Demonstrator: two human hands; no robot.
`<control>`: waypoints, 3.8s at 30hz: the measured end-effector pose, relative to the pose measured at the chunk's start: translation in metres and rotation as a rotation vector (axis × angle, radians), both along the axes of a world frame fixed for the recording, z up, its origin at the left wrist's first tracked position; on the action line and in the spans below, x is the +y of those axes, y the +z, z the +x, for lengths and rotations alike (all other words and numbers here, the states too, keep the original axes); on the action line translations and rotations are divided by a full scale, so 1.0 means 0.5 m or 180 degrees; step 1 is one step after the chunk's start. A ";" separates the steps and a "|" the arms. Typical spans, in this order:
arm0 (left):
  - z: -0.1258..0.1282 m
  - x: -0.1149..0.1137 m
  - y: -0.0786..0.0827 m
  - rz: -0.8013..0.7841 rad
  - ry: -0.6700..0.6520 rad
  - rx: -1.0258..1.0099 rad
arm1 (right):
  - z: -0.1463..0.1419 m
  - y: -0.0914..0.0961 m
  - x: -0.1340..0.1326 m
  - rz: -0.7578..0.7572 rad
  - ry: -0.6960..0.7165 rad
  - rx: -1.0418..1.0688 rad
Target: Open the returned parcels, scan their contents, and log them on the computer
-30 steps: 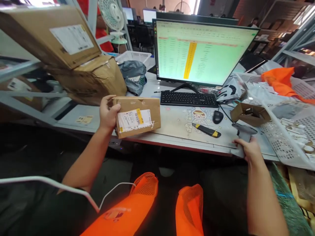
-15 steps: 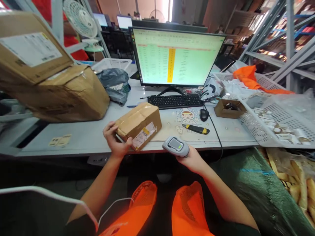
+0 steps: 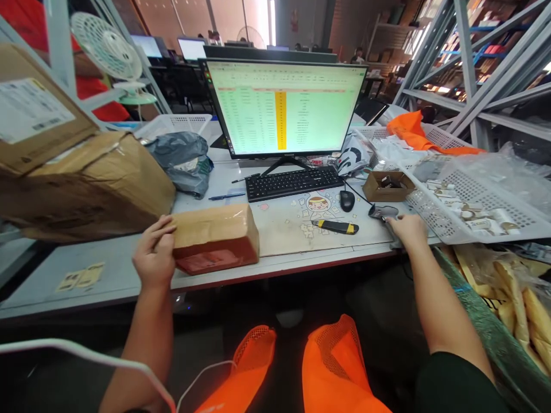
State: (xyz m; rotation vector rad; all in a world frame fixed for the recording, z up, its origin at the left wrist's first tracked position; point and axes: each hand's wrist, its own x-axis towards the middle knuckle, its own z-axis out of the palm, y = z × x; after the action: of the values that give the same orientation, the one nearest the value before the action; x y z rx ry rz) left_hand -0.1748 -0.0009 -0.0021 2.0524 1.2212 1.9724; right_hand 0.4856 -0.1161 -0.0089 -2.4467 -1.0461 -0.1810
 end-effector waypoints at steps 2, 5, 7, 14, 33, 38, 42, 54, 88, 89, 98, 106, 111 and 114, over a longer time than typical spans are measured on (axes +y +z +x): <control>-0.007 0.011 0.009 0.0076 0.0236 0.0160 | -0.049 0.004 0.040 -0.0013 -0.0036 -0.0377; 0.020 -0.011 0.023 0.0199 0.0562 0.0704 | -0.157 0.009 0.153 -0.0128 0.1016 -0.0049; 0.068 -0.048 0.025 0.0229 0.0418 0.1063 | -0.221 0.010 0.247 -0.0305 0.1514 0.0074; 0.160 -0.127 0.014 0.0064 0.0551 0.1774 | -0.297 -0.015 0.450 -0.0630 0.1432 -0.0361; 0.104 -0.118 0.000 0.0337 0.0214 0.1960 | -0.280 -0.086 0.118 -0.1216 0.2022 -0.0958; 0.117 -0.127 0.003 0.0209 0.0258 0.1909 | -0.267 -0.121 0.086 -0.0555 0.2449 -0.1080; 0.109 -0.127 0.000 0.0144 0.0208 0.2005 | -0.335 -0.090 0.051 0.0285 0.2811 -0.0827; 0.112 -0.112 -0.022 0.0186 0.0553 0.2163 | -0.651 0.040 0.034 0.0958 0.4436 -0.0973; 0.097 -0.120 -0.012 -0.0079 0.0299 0.2059 | -0.444 -0.050 0.145 0.0082 0.2483 -0.0506; 0.086 -0.120 -0.011 -0.0104 0.0168 0.2026 | -0.438 -0.066 0.138 -0.0043 0.2463 -0.0456; -0.097 -0.103 -0.056 -0.0492 0.1308 -0.0864 | -0.436 -0.117 0.123 0.0016 0.2387 -0.0393; -0.108 -0.028 -0.054 -0.0508 0.1385 -0.1070 | -0.436 -0.120 0.126 0.0038 0.2373 -0.0347; -0.141 0.109 -0.017 -0.0593 0.1219 -0.1954 | -0.434 -0.127 0.129 0.0123 0.2404 -0.0368; -0.105 0.172 0.001 -0.0909 0.0798 -0.1952 | -0.427 -0.131 0.135 0.0369 0.2469 -0.0322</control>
State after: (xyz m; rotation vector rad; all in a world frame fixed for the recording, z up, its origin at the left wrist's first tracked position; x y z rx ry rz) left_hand -0.2274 0.0849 -0.0014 1.0822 1.5267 2.1278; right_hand 0.2720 -0.0486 -0.0742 -1.7818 -1.8738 -0.1013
